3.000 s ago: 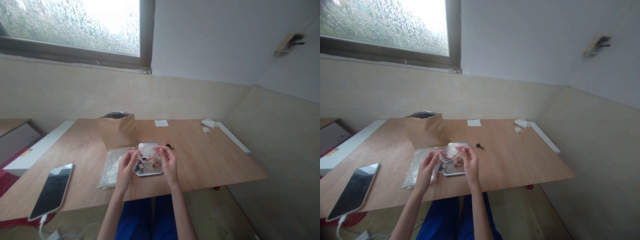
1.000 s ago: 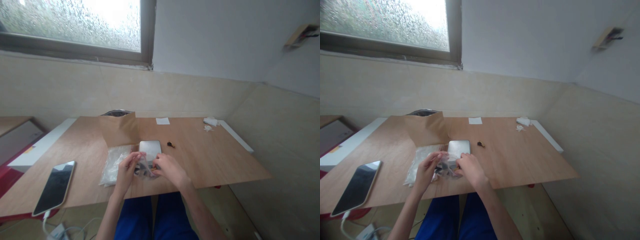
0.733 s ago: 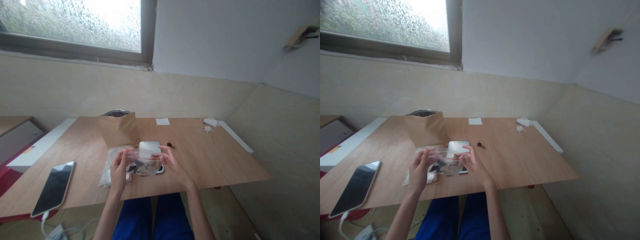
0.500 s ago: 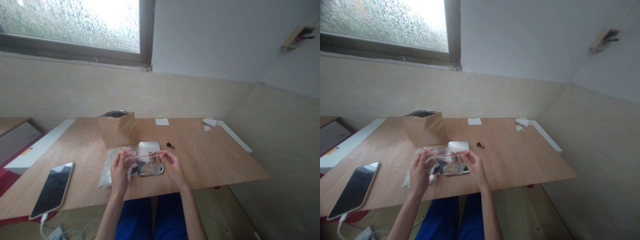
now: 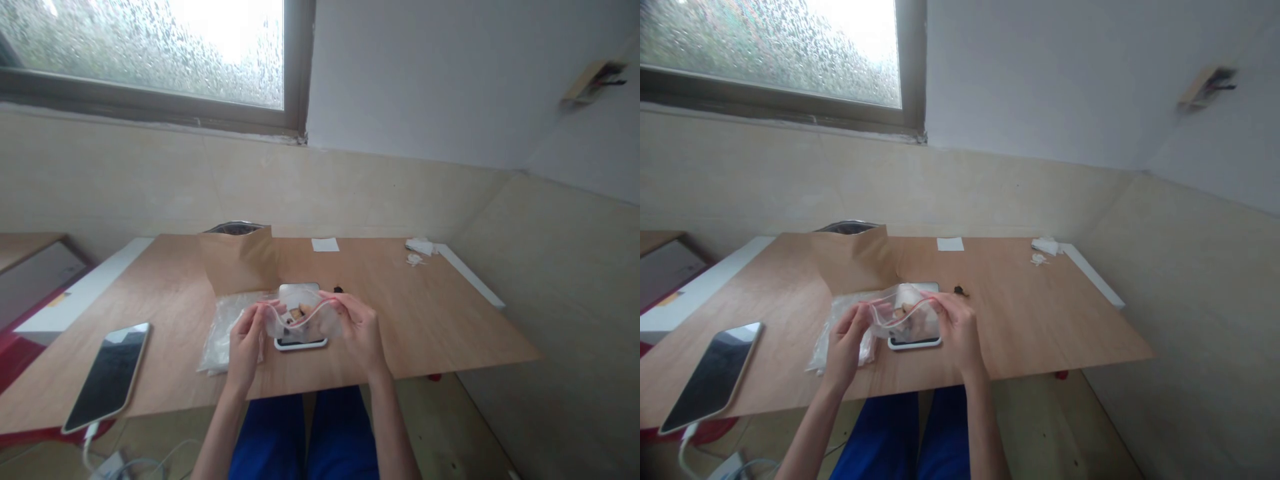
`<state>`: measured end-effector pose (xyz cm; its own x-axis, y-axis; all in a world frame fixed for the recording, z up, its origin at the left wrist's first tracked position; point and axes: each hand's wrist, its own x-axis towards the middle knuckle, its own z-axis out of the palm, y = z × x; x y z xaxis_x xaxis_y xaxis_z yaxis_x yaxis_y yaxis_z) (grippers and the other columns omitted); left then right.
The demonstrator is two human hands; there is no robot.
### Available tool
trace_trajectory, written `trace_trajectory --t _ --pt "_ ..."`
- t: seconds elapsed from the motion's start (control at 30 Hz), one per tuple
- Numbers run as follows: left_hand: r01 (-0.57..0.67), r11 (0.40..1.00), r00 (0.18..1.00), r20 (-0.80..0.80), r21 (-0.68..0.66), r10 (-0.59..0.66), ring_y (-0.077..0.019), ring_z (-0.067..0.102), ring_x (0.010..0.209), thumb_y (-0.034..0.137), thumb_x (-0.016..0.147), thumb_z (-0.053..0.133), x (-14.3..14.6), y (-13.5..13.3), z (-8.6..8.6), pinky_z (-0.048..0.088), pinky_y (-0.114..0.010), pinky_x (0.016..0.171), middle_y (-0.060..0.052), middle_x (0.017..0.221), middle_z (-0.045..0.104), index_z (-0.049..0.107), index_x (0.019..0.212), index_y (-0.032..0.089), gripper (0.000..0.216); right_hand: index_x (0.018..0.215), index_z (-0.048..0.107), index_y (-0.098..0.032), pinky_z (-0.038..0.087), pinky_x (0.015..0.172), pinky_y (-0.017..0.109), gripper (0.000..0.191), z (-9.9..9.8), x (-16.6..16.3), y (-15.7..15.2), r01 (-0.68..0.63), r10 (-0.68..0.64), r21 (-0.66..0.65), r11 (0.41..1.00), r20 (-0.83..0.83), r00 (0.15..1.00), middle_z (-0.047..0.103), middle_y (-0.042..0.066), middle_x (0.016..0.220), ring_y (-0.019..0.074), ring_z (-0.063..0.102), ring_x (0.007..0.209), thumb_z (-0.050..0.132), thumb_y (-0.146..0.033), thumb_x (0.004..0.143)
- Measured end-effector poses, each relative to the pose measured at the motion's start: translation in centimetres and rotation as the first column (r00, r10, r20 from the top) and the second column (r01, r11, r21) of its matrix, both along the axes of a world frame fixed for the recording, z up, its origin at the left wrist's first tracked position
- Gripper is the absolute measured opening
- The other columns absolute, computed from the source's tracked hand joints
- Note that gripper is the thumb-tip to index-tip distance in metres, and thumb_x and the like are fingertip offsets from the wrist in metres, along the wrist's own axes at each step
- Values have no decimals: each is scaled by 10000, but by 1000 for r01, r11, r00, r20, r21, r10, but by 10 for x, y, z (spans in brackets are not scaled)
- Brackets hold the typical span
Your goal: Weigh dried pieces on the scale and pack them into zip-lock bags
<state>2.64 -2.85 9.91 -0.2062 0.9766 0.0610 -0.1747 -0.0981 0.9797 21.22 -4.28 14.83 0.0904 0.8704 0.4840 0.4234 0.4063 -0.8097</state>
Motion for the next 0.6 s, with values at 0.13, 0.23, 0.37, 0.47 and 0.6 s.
trace_trajectory --t 0.13,0.23,0.37,0.47,0.6 --pt "-40 999 993 109 17 38 -183 632 821 471 746 598 1 1 -1 472 -276 773 -49 830 700 676 832 160 332 952 685 -218 477 773 276 284 3 4 -1 92 -92 -5 996 -58 994 703 48 971 192 639 889 441 -353 900" --pt "-81 996 989 127 31 76 -188 622 838 462 737 609 2 1 3 474 -275 762 -56 844 695 679 841 154 333 864 671 -194 476 712 262 298 -2 4 -1 103 -105 -37 994 -57 993 703 46 867 194 637 819 448 -389 888" --pt "-163 984 985 75 68 158 -167 615 785 429 738 617 4 1 13 472 -254 733 -40 804 689 674 817 160 285 817 627 -188 468 661 250 296 -11 0 -1 141 -150 -76 987 -126 981 682 38 788 180 620 741 459 -425 873" --pt "-212 972 977 14 98 212 -155 604 649 424 738 614 7 1 21 479 -252 646 -16 667 658 650 774 167 262 804 606 -189 471 643 246 294 -16 -5 -1 148 -166 -93 985 -227 960 684 37 782 152 605 653 452 -428 877" --pt "-224 966 972 -49 128 232 -137 584 588 421 743 609 8 -2 29 462 -227 586 0 618 633 627 740 176 246 779 593 -183 467 605 237 294 -18 -10 -1 168 -185 -81 982 -306 934 682 38 778 125 574 570 457 -425 877"
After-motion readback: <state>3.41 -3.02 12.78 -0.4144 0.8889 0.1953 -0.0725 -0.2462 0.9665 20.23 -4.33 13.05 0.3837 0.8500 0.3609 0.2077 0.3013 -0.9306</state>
